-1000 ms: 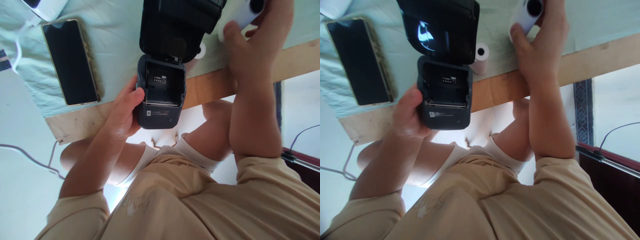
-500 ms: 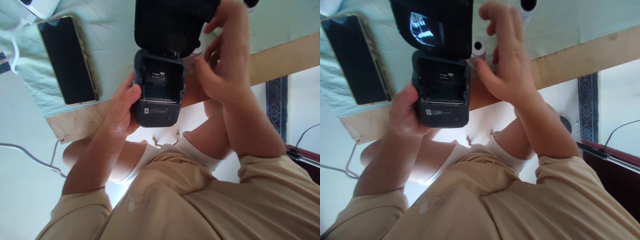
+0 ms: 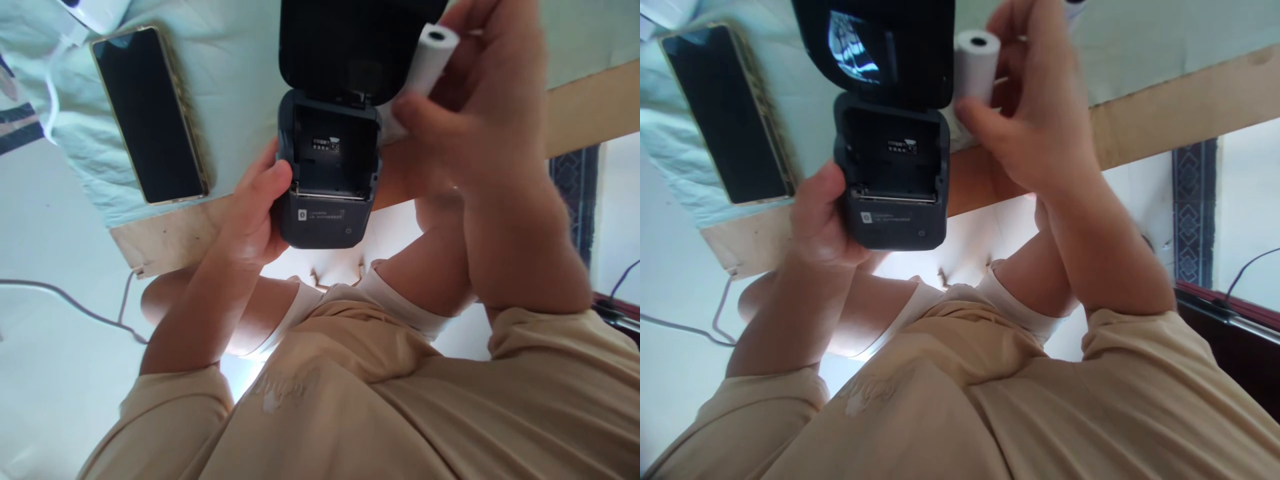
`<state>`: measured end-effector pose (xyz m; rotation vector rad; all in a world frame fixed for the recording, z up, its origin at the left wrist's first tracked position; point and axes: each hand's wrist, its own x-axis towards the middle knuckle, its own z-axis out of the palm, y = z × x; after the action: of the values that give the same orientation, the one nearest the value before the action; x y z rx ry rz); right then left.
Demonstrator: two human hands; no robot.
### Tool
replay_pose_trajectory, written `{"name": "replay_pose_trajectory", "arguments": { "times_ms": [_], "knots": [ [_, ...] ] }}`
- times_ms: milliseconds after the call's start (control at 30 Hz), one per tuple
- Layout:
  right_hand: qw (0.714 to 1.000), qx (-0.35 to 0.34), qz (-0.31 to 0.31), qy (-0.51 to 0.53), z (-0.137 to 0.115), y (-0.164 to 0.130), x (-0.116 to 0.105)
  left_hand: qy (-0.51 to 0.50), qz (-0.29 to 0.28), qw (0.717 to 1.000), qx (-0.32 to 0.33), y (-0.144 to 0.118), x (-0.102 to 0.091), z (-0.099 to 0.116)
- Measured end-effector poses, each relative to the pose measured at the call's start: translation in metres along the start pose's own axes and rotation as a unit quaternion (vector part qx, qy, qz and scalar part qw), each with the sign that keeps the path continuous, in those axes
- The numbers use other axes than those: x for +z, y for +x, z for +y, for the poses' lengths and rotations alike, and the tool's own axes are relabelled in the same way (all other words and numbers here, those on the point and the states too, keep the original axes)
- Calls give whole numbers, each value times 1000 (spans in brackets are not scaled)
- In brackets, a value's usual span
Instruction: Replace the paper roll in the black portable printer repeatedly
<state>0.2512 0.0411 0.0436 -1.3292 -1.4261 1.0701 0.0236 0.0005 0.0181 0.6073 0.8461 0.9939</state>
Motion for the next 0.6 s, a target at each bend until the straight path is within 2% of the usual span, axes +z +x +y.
{"name": "replay_pose_trajectory", "arguments": {
  "times_ms": [100, 200, 267, 467, 600],
  "knots": [
    [992, 68, 16, 103, -2, -1, 1, -8, 9, 1000, -4, 1, 0, 0],
    [972, 172, -21, 159, 3, 1, 5, -7, 15, 1000, 0, -1, 2, 1],
    [961, 207, -50, 178, 4, 1, 7, 4, 12, 1000, 3, -2, 3, 1],
    [956, 193, -84, 204, -10, -11, 9, 11, -2, 1000, -12, -3, 3, 1],
    [953, 171, -52, 244, -8, -14, 7, 7, 4, 1000, -6, -3, 2, 1]
  ]
}}
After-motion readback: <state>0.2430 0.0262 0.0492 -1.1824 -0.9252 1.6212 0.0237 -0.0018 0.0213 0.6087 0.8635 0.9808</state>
